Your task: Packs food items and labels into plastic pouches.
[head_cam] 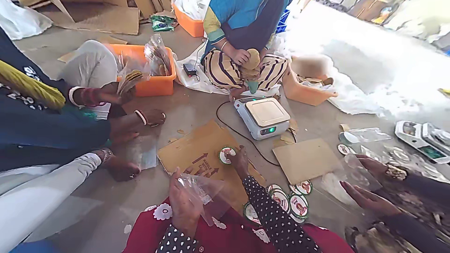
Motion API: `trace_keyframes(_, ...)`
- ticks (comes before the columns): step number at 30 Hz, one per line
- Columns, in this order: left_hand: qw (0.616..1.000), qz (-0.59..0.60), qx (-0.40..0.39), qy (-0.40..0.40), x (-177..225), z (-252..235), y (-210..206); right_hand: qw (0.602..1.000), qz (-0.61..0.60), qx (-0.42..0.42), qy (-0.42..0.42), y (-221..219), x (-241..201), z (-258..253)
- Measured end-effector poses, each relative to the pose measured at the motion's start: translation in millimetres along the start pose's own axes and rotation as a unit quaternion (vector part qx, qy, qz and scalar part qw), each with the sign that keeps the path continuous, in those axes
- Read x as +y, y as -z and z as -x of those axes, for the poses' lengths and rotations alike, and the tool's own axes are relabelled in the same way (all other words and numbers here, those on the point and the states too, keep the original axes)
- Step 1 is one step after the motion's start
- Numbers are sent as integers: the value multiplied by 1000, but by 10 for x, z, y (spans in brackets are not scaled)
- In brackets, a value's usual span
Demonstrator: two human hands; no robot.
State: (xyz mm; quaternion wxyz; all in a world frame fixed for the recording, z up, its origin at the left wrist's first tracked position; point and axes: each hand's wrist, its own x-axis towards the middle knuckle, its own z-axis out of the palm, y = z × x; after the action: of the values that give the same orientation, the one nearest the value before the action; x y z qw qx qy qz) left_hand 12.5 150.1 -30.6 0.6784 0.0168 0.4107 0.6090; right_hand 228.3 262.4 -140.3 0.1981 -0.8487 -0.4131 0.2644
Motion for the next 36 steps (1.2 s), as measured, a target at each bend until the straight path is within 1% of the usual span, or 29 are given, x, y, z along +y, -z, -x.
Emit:
trace_keyframes(3, 1000, 4, -2, 5, 4, -14, 18, 997, -37, 5, -65, -33, -62, -29)
trace_keyframes(5, 1000, 8, -1, 3, 11, -2, 18, 997, -24, 11, -78, -59, -91, -44)
trace_keyframes(7, 1000, 6, -3, 1, 0, 13, 2, 997, 17, -6, -72, -55, -96, -67)
trace_keyframes(9, 1000, 2, -5, 5, -3, 21, -6, 996, 83, -27, -28, -33, -122, -112)
trace_keyframes(11, 1000, -1, -6, 7, 7, 33, -5, 988, 128, -74, 51, -9, -168, -223)
trace_keyframes(14, 1000, 1, -7, 6, 5, 46, 2, 953, 209, -141, 166, 4, -193, -478)
trace_keyframes(16, 1000, 8, -8, 9, 2, 47, -13, 935, 235, -158, 211, 71, -244, -498)
trace_keyframes(17, 1000, 9, -8, 10, 0, 41, -21, 927, 261, -179, 202, 154, -340, -423)
trace_keyframes(18, 1000, 9, -10, 12, -1, 30, -23, 913, 299, -217, 172, 282, -506, -308)
trace_keyframes(19, 1000, 9, -7, 14, -1, 19, -26, 911, 308, -228, 153, 321, -573, -275)
trace_keyframes(22, 1000, 2, 1, 13, 10, 4, -10, 944, 257, -161, 131, 141, -428, -411)
trace_keyframes(24, 1000, -2, 1, 13, 12, 6, -15, 945, 250, -162, 136, 214, -480, -271)
trace_keyframes(27, 1000, -3, -2, 10, 5, 1, -20, 953, 190, -164, 171, 307, -519, -14)
trace_keyframes(28, 1000, 1, -4, 7, 2, -4, -5, 950, 180, -163, 196, 311, -509, 65)
trace_keyframes(30, 1000, 7, 3, 2, 2, -10, 5, 929, 191, -161, 272, 233, -451, 169)
trace_keyframes(32, 1000, 15, 8, 2, 7, -12, 11, 902, 230, -188, 312, 205, -490, 385)
trace_keyframes(34, 1000, 15, 26, -2, 19, -2, -10, 888, 257, -207, 322, 148, -507, 543)
trace_keyframes(36, 999, 14, 33, -3, 19, -3, -6, 892, 253, -211, 311, 152, -503, 633)
